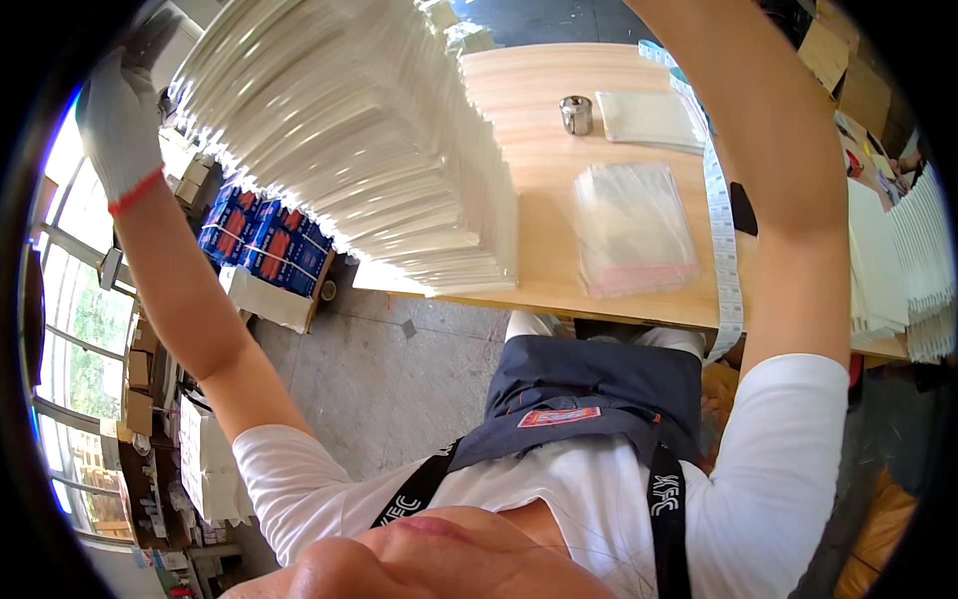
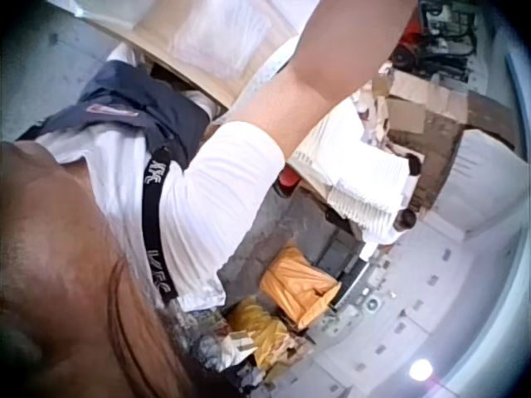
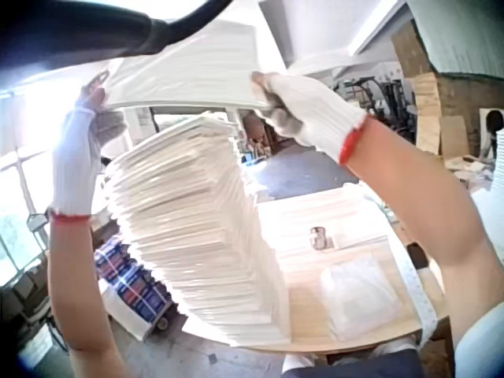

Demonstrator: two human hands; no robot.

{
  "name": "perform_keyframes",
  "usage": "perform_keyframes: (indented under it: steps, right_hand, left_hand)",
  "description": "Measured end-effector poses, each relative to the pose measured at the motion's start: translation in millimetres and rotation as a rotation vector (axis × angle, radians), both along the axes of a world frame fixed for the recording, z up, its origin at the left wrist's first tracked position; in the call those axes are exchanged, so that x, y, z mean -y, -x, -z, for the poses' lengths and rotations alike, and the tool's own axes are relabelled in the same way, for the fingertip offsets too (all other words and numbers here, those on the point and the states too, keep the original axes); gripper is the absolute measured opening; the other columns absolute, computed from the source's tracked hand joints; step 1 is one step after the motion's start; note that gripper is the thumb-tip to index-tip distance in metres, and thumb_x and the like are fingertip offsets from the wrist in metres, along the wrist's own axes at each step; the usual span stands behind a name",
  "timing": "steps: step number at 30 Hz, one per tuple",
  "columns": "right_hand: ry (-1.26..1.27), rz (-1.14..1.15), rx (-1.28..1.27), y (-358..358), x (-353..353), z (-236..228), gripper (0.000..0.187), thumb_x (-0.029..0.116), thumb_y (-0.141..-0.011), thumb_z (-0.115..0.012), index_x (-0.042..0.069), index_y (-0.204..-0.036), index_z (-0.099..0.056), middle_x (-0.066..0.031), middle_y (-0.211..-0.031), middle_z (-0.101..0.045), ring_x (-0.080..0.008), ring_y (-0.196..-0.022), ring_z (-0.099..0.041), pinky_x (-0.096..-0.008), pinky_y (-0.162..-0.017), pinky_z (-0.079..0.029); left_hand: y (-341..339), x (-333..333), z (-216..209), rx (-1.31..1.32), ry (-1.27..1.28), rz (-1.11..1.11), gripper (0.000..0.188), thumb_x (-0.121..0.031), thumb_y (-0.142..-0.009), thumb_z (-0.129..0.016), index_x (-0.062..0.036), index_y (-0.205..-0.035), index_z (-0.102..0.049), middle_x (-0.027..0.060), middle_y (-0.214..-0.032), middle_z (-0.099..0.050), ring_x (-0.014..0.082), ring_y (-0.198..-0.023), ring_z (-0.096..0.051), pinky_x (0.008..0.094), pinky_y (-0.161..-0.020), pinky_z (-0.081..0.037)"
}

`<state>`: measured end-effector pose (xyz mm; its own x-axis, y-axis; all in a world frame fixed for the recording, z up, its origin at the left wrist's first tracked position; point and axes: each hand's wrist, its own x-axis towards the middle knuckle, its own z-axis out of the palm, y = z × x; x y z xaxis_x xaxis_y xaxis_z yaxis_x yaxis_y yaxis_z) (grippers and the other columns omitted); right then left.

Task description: The person takes white paper sheets from a stack, inserts each one into a plastic bag held on their lap, and places the filled bags onto another stack on a table.

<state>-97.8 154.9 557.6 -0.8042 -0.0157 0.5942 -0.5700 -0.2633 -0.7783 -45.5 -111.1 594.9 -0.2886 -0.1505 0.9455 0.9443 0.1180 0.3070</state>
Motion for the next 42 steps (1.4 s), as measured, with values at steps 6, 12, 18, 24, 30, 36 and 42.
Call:
perform_keyframes:
  steps: [6,12,18,24,30,36,42]
  right_hand:
    - [-0.827,0.320,-0.126,37,40,-21,0.037,0.039,-0.085,-0.052,0.004,-0.084,-0.062,-0.0034,-0.058,-0.056,-0.0173,-0.048,-0.053,-0.0332,-0.044,-0.042]
    - [0.066,-0.196,-0.233,120,80,1,0.058,0.052,-0.089,-0.046,-0.003,-0.105,-0.058,-0.0073,-0.101,-0.063,-0.0161,-0.098,-0.052,-0.0291,-0.088,-0.038]
    - [0.166,-0.089,-0.218,122,114,29,0.056,0.052,-0.091,-0.042,0.002,-0.103,-0.062,-0.0069,-0.100,-0.062,-0.0131,-0.092,-0.052,-0.0270,-0.086,-0.038]
    - [-0.003,-0.010,-0.312,68,60,7,0.067,0.056,-0.091,-0.038,-0.003,-0.117,-0.052,-0.0072,-0.114,-0.056,-0.0157,-0.099,-0.050,-0.0273,-0.094,-0.033]
    - [-0.356,0.371,-0.475,-41,-45,148,0.027,0.024,-0.089,-0.054,0.002,-0.105,-0.056,-0.0065,-0.087,-0.057,-0.0125,-0.087,-0.054,-0.0252,-0.073,-0.045]
    - [-0.431,1.174,-0.052,-181,-254,266,0.027,0.023,-0.089,-0.052,0.000,-0.103,-0.058,-0.0085,-0.090,-0.062,-0.0135,-0.087,-0.061,-0.0268,-0.075,-0.047]
    - [-0.806,2.043,0.579,-323,-490,329,0.035,0.033,-0.085,-0.055,0.002,-0.100,-0.059,-0.0051,-0.078,-0.062,-0.0138,-0.068,-0.058,-0.0292,-0.061,-0.046]
  left_hand:
    - [96,151,-11,0.252,0.696,-0.628,0.048,-0.045,-0.085,-0.057,-0.0044,-0.111,-0.060,0.0104,-0.088,-0.065,0.0210,-0.077,-0.063,0.0303,-0.072,-0.050]
    - [66,99,33,0.827,-0.219,-0.026,0.058,-0.052,-0.086,-0.052,-0.0054,-0.120,-0.053,0.0138,-0.115,-0.056,0.0253,-0.106,-0.053,0.0360,-0.094,-0.038]
    - [91,124,52,0.692,0.020,0.102,0.056,-0.046,-0.085,-0.058,-0.0044,-0.121,-0.052,0.0099,-0.108,-0.060,0.0197,-0.096,-0.058,0.0337,-0.076,-0.050]
    - [96,142,59,0.584,-0.137,0.037,0.047,-0.037,-0.092,-0.044,-0.0107,-0.131,-0.040,0.0133,-0.114,-0.053,0.0258,-0.102,-0.052,0.0456,-0.087,-0.041]
    - [64,143,278,0.689,-0.469,0.005,0.056,-0.040,-0.093,-0.039,-0.0104,-0.140,-0.028,0.0121,-0.147,-0.021,0.0220,-0.135,-0.020,0.0342,-0.111,-0.010]
    - [-29,152,594,1.358,-0.365,-0.209,0.042,-0.020,-0.089,-0.041,-0.0032,-0.127,-0.040,0.0128,-0.128,-0.038,0.0218,-0.118,-0.035,0.0334,-0.100,-0.023]
    - [-86,23,679,1.488,0.193,-0.045,0.035,0.001,-0.084,-0.046,0.0012,-0.119,-0.049,0.0143,-0.113,-0.055,0.0219,-0.103,-0.053,0.0303,-0.092,-0.039]
